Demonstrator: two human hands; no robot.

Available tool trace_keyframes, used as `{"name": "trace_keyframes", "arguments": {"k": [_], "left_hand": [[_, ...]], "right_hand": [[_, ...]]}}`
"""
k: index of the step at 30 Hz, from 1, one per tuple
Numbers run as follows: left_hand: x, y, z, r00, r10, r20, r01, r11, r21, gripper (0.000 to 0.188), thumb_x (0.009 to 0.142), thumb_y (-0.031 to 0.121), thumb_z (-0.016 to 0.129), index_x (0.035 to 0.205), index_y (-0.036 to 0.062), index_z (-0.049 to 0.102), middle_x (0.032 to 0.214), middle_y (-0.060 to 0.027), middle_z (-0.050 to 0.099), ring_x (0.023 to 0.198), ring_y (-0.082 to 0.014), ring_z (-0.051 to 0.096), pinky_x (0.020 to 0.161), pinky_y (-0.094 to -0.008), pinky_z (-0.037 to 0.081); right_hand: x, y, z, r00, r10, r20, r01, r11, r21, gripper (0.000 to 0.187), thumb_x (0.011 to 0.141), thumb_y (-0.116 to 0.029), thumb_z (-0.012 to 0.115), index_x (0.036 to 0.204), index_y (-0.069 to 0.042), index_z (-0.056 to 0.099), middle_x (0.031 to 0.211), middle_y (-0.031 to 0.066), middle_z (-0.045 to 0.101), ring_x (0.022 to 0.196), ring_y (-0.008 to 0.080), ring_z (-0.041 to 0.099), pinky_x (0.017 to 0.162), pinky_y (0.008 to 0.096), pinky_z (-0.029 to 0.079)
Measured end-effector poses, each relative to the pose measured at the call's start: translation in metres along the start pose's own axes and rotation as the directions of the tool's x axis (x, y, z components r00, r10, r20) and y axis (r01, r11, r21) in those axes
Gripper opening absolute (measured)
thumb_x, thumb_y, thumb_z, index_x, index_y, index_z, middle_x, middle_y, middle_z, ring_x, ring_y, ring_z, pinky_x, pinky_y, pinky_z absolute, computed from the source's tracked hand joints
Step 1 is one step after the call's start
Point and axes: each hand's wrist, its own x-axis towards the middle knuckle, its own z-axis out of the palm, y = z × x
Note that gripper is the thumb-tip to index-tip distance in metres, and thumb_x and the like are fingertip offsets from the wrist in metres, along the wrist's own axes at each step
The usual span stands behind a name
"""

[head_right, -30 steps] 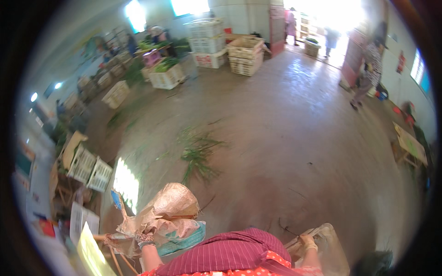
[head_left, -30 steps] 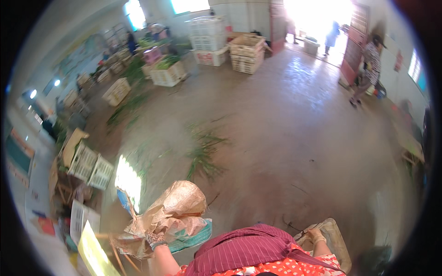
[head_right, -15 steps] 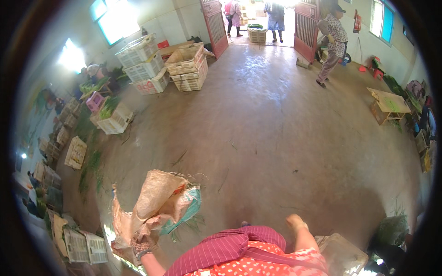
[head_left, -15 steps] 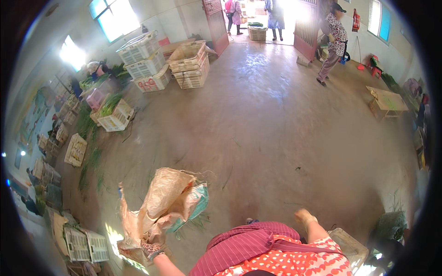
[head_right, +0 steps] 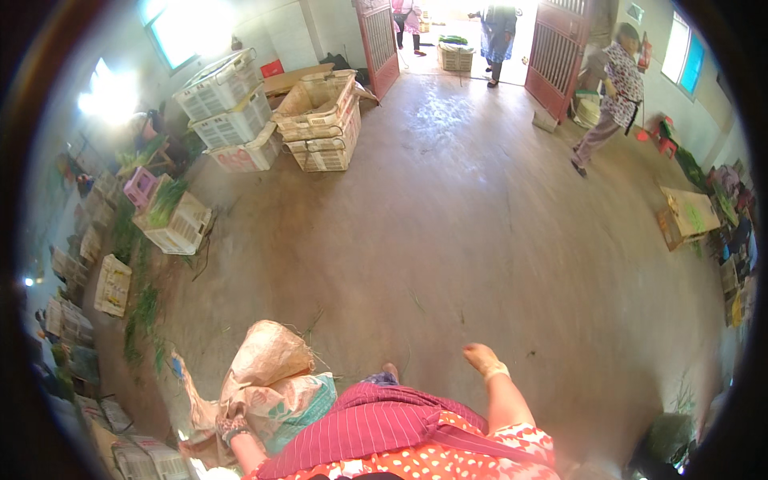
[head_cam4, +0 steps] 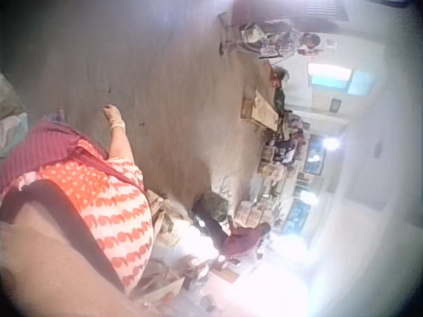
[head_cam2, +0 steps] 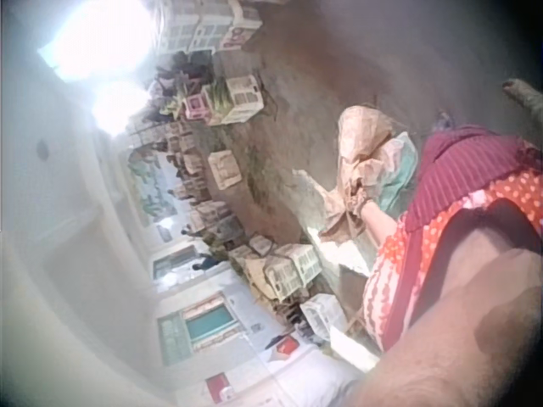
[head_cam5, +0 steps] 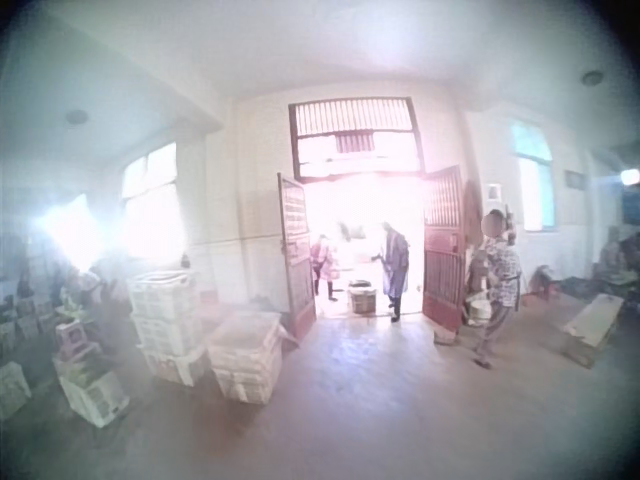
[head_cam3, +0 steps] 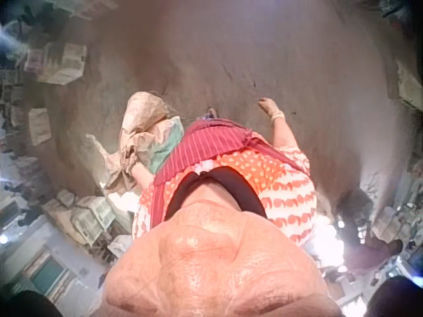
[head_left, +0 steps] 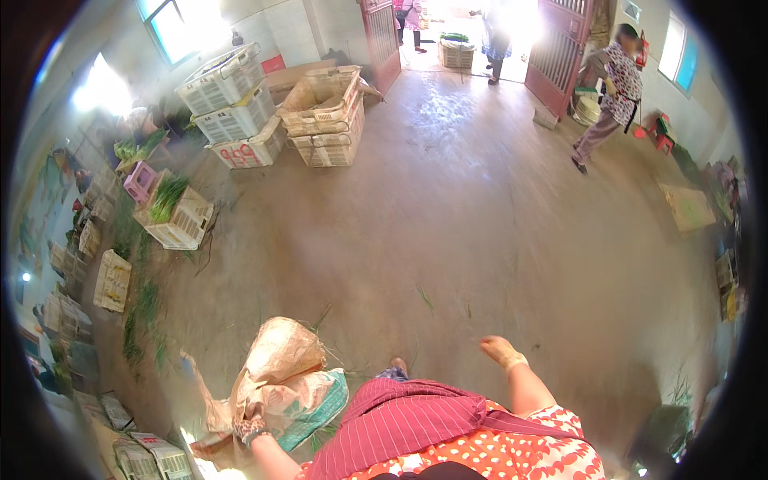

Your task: The person sweeps debris on a tiled floor using a red broom and a dustpan. They move a green mat aside, sweep the area, then replace the mat and continue sweeping around crates and boxes.

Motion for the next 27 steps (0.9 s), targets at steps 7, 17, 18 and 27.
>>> {"name": "trace_keyframes", "arguments": {"k": [7, 17, 18, 27], "left_hand": [[0.053, 0.134, 0.216, 0.874, 0.273, 0.401, -0.437, 0.802, 0.407, 0.028, 0.074, 0.019, 0.066, 0.089, -0.0022, 0.057, 0.081, -0.0079, 0.062, 0.076, -0.0219, 0.057, 0.067, -0.0335, 0.05], [0.157, 0.314, 0.531, 0.964, -0.019, 0.265, 0.217, 0.635, -0.742, 0.022, 0.084, 0.016, 0.047, 0.093, 0.0001, 0.059, 0.09, -0.0131, 0.062, 0.083, -0.0264, 0.06, 0.074, -0.0386, 0.052], [0.163, 0.341, 0.555, 0.955, -0.031, 0.296, 0.257, 0.585, -0.769, 0.022, 0.084, 0.016, 0.048, 0.092, 0.0003, 0.06, 0.091, -0.0136, 0.062, 0.082, -0.0261, 0.06, 0.072, -0.0381, 0.053], [0.176, 0.533, 0.734, 0.757, 0.567, 0.325, 0.089, 0.403, -0.911, 0.031, 0.081, 0.016, 0.055, 0.107, -0.0025, 0.053, 0.11, -0.0149, 0.057, 0.098, -0.0279, 0.056, 0.081, -0.0429, 0.049]], "right_hand": [[0.019, 0.115, -0.024, 0.849, 0.521, 0.082, -0.487, 0.715, 0.501, 0.027, 0.081, -0.019, 0.049, 0.101, -0.003, 0.059, 0.087, 0.011, 0.065, 0.076, 0.0231, 0.063, 0.067, 0.035, 0.049], [0.228, 0.043, -0.081, 0.97, 0.037, 0.24, 0.14, 0.72, -0.679, 0.029, 0.084, -0.025, 0.049, 0.094, -0.001, 0.062, 0.084, 0.0094, 0.065, 0.076, 0.0216, 0.062, 0.068, 0.0365, 0.048], [0.262, 0.003, -0.105, 0.946, 0.283, 0.16, -0.26, 0.954, -0.15, 0.029, 0.083, -0.025, 0.049, 0.092, -0.002, 0.063, 0.084, 0.01, 0.065, 0.076, 0.0213, 0.061, 0.068, 0.0358, 0.048], [0.426, -0.345, -0.287, 0.97, -0.094, -0.225, 0.217, 0.749, 0.626, 0.033, 0.082, -0.021, 0.053, 0.107, 0.0, 0.058, 0.097, 0.0119, 0.064, 0.089, 0.0181, 0.059, 0.08, 0.0263, 0.045]]}}
